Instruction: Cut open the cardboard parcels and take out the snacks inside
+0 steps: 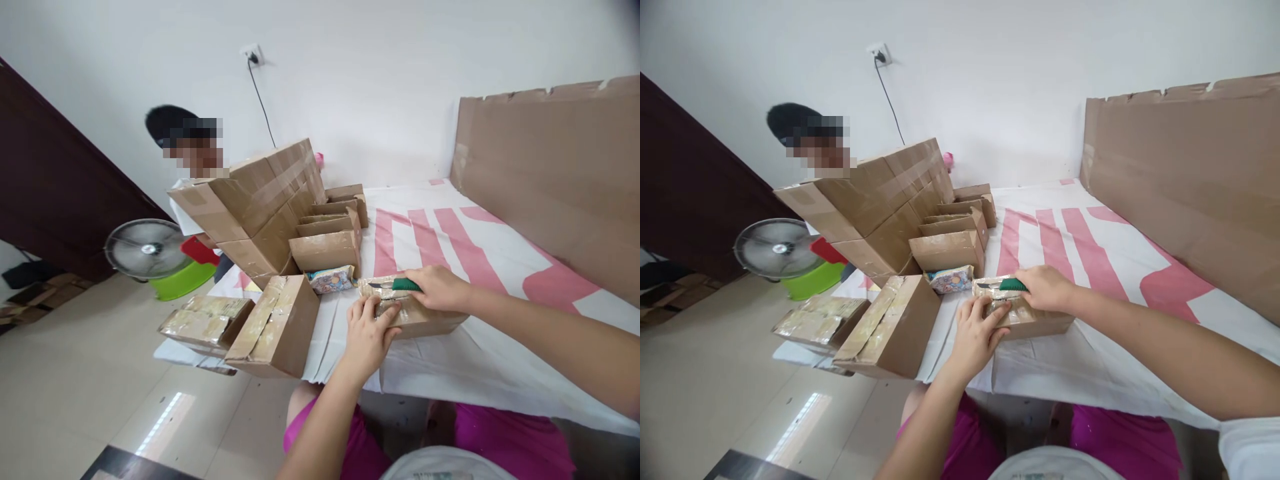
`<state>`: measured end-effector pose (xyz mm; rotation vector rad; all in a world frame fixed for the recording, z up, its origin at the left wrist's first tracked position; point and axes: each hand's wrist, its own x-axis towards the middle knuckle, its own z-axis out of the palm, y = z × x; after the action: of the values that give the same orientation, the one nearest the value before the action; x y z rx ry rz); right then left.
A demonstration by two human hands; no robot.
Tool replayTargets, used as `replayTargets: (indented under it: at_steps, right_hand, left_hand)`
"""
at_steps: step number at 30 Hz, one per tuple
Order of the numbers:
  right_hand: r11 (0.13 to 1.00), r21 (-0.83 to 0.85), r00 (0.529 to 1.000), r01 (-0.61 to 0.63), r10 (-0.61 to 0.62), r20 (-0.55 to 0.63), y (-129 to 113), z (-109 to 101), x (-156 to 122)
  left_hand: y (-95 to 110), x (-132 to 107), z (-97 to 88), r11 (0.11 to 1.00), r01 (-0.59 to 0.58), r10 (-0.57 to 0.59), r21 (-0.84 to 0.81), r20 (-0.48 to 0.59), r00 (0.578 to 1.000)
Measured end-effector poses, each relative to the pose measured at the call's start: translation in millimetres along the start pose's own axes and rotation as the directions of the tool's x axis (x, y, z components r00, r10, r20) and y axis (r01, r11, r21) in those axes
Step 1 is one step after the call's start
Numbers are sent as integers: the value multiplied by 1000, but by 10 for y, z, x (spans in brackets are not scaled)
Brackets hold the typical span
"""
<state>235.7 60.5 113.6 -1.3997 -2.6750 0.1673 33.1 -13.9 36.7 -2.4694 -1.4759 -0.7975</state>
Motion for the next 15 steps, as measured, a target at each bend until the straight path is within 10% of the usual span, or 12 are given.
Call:
replayTargets:
  at_steps: [9, 15]
  right_hand:
    - [944, 24, 932, -330, 329, -149, 302, -149, 115]
    - [950, 59, 906, -307, 311, -288, 879, -210, -722]
  left_hand:
    - [-7, -35, -19, 999, 5, -4, -38, 30, 1000]
    - [-21, -23, -1, 999, 6, -5, -46, 27, 1000]
